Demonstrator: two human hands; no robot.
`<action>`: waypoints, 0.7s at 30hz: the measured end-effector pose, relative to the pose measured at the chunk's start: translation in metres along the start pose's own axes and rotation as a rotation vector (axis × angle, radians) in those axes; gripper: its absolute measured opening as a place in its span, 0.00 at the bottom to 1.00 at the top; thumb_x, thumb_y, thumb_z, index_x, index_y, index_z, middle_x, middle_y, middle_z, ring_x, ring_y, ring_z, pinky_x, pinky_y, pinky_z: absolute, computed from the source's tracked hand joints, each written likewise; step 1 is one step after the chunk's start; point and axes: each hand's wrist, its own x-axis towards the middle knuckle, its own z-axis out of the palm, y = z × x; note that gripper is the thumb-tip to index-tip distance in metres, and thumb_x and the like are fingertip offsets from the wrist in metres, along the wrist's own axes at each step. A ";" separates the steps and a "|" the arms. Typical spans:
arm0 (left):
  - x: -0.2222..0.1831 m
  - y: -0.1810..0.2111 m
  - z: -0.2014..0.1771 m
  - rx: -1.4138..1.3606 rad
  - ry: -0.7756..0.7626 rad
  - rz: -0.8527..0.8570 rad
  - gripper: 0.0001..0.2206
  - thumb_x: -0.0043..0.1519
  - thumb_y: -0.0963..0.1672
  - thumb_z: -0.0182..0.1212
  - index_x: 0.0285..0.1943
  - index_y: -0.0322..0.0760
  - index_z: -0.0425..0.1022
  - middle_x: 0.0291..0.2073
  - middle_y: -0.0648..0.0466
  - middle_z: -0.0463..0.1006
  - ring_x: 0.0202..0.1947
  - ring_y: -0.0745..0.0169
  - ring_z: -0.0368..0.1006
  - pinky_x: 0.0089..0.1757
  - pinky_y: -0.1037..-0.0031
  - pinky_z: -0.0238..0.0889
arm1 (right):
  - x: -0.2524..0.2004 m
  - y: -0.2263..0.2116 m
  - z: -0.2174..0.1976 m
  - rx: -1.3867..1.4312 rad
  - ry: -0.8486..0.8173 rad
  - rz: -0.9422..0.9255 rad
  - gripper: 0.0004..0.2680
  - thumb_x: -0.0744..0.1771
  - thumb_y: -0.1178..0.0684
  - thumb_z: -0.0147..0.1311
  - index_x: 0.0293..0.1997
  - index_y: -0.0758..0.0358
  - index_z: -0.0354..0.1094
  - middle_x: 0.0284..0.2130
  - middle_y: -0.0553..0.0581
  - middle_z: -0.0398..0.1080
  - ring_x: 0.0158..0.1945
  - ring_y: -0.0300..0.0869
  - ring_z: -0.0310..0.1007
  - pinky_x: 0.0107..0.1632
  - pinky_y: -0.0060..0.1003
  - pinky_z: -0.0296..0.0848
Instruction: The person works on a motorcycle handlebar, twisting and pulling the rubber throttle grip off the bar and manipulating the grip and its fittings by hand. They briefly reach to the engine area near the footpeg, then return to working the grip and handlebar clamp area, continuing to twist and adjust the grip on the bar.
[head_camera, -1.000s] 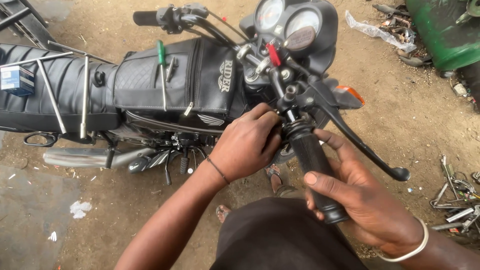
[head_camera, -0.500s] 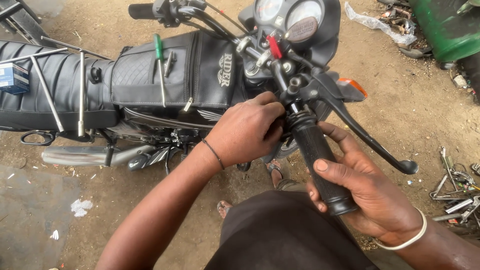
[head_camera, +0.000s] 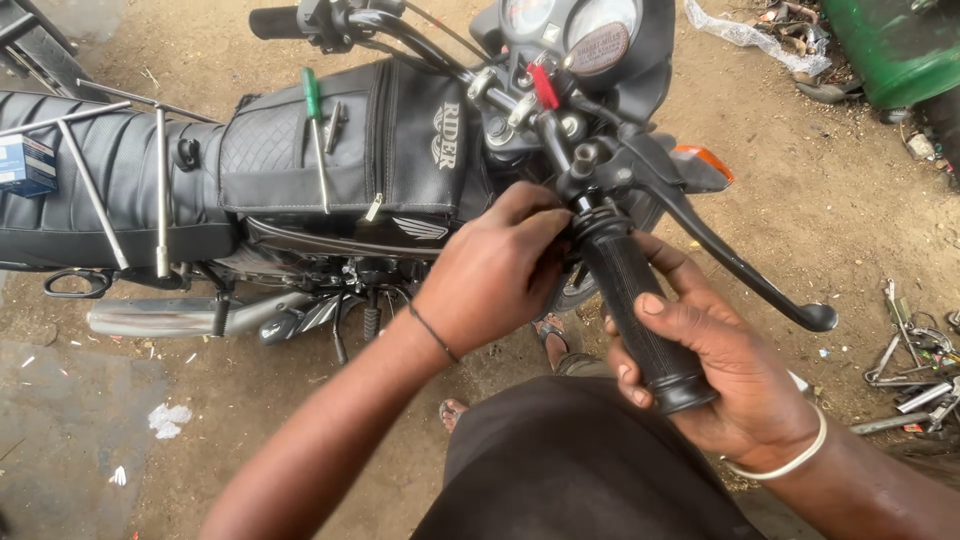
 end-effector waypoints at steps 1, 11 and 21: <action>-0.003 -0.003 0.006 0.002 0.000 0.002 0.15 0.55 0.39 0.66 0.51 0.29 0.77 0.50 0.43 0.77 0.42 0.44 0.79 0.43 0.63 0.74 | 0.000 0.001 0.000 0.001 -0.002 -0.002 0.25 0.70 0.54 0.55 0.76 0.53 0.44 0.42 0.62 0.66 0.34 0.45 0.74 0.29 0.37 0.75; -0.009 0.000 0.013 -0.269 0.073 -0.172 0.17 0.59 0.36 0.63 0.59 0.31 0.77 0.44 0.45 0.81 0.43 0.51 0.82 0.45 0.69 0.74 | 0.000 -0.007 0.003 -0.113 0.064 0.000 0.27 0.69 0.55 0.57 0.77 0.57 0.46 0.43 0.62 0.66 0.32 0.44 0.75 0.26 0.36 0.75; -0.028 -0.019 0.066 -0.654 0.382 -0.443 0.10 0.60 0.38 0.67 0.47 0.31 0.72 0.40 0.53 0.80 0.45 0.69 0.78 0.53 0.75 0.74 | 0.002 -0.020 0.001 -0.439 0.112 0.074 0.31 0.67 0.56 0.58 0.80 0.59 0.41 0.42 0.65 0.69 0.32 0.44 0.77 0.25 0.37 0.77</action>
